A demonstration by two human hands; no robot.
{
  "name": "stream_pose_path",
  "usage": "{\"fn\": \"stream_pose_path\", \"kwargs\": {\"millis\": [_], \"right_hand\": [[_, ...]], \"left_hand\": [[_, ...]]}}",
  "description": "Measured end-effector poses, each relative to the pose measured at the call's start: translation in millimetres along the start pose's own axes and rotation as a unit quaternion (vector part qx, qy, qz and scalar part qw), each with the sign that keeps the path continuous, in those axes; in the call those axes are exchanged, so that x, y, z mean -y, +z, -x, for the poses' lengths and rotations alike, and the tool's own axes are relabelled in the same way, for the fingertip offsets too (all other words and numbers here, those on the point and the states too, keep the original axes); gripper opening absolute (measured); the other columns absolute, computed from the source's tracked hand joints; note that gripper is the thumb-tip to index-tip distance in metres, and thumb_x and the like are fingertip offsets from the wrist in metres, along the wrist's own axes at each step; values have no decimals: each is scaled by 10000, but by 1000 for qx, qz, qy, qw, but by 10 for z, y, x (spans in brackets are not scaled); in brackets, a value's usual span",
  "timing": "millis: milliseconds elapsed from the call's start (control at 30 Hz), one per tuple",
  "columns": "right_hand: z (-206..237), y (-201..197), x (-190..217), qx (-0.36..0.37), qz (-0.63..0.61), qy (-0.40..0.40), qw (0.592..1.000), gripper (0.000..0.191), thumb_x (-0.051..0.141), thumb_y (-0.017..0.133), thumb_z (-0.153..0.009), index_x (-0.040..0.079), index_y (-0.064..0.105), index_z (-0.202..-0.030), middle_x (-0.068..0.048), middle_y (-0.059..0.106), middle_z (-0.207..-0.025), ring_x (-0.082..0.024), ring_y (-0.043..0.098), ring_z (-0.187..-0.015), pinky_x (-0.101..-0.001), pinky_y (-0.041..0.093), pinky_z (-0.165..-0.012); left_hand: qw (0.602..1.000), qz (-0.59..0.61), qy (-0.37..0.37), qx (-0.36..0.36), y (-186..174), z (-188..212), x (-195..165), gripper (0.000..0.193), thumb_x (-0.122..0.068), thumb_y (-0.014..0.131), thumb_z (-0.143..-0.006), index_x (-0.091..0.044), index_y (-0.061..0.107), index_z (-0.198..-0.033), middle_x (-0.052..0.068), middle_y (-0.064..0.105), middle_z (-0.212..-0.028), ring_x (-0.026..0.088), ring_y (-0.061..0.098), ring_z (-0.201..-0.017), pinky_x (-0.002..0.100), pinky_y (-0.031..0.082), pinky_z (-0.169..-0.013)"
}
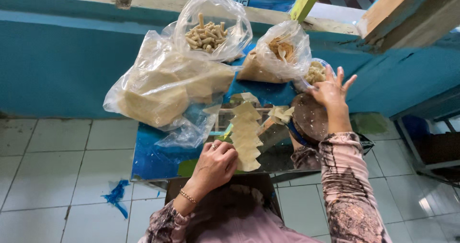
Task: The person sits at a small blue table and folds thin square dough sheets one at a time, pleating and pressing them into zigzag folded shapes and setting the folded pieces on the table. Earlier they handle a small blue plastic bag and pieces of dough from bags on the table.
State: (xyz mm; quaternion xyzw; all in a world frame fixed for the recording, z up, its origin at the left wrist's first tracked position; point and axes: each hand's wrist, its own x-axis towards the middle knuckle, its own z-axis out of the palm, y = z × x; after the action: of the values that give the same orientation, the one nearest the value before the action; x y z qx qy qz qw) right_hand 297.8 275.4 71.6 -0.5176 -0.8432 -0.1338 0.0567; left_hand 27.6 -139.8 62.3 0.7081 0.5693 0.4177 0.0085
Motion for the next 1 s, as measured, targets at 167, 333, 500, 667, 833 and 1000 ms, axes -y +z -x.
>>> {"fn": "stream_pose_path", "kwargs": {"millis": [167, 333, 500, 667, 833, 1000], "right_hand": [[41, -26, 56, -8, -89, 29, 996, 267, 410, 813, -778, 269, 831, -1003, 6, 367, -1681, -327, 183, -1568, -744, -31, -1179], [93, -40, 69, -12, -241, 55, 969, 398, 436, 874, -691, 288, 784, -1049, -26, 401, -1590, -319, 208, -1516, -751, 0, -1138], [146, 23, 47, -70, -165, -11, 984, 208, 414, 826, -801, 329, 818, -991, -19, 460, -1601, -316, 268, -1512, -772, 24, -1143], [201, 42, -68, -104, -69, -37, 991, 170, 383, 837, -802, 317, 833, -958, 1, 512, -1564, -306, 327, -1504, -742, 65, -1179], [232, -20, -99, -123, -55, -57, 989, 134, 344, 863, -782, 264, 818, -881, 35, 547, -1545, -281, 374, -1490, -703, 108, -1229], [287, -298, 65, -142, -87, -53, 985, 281, 305, 862, -764, 130, 758, -958, -87, 549, -1506, -327, 389, -1436, -732, 111, -1147]], "left_hand": [[1000, -6, -8, 10, 4, 11, 2, 102, -149, 717, -812, -106, 644, -868, 39, 664, -974, 253, 616, -966, 413, 445, -871], [1000, 0, -8, 14, 8, 7, 21, 103, -152, 719, -809, -109, 649, -872, 39, 667, -978, 255, 618, -971, 412, 446, -865], [1000, -1, -7, 20, 10, 13, 31, 113, -148, 721, -795, -107, 655, -878, 45, 667, -978, 262, 614, -964, 416, 446, -861], [1000, 3, -7, 18, 12, 15, 40, 91, -144, 717, -817, -109, 656, -874, 39, 669, -980, 254, 617, -965, 405, 447, -853], [1000, 3, -8, 23, 12, 16, 37, 84, -140, 716, -819, -110, 657, -871, 36, 669, -979, 251, 618, -959, 399, 448, -850], [1000, 8, -10, 27, -10, 9, 28, 78, -133, 712, -822, -112, 658, -874, 35, 667, -978, 250, 617, -956, 398, 447, -847]]}}
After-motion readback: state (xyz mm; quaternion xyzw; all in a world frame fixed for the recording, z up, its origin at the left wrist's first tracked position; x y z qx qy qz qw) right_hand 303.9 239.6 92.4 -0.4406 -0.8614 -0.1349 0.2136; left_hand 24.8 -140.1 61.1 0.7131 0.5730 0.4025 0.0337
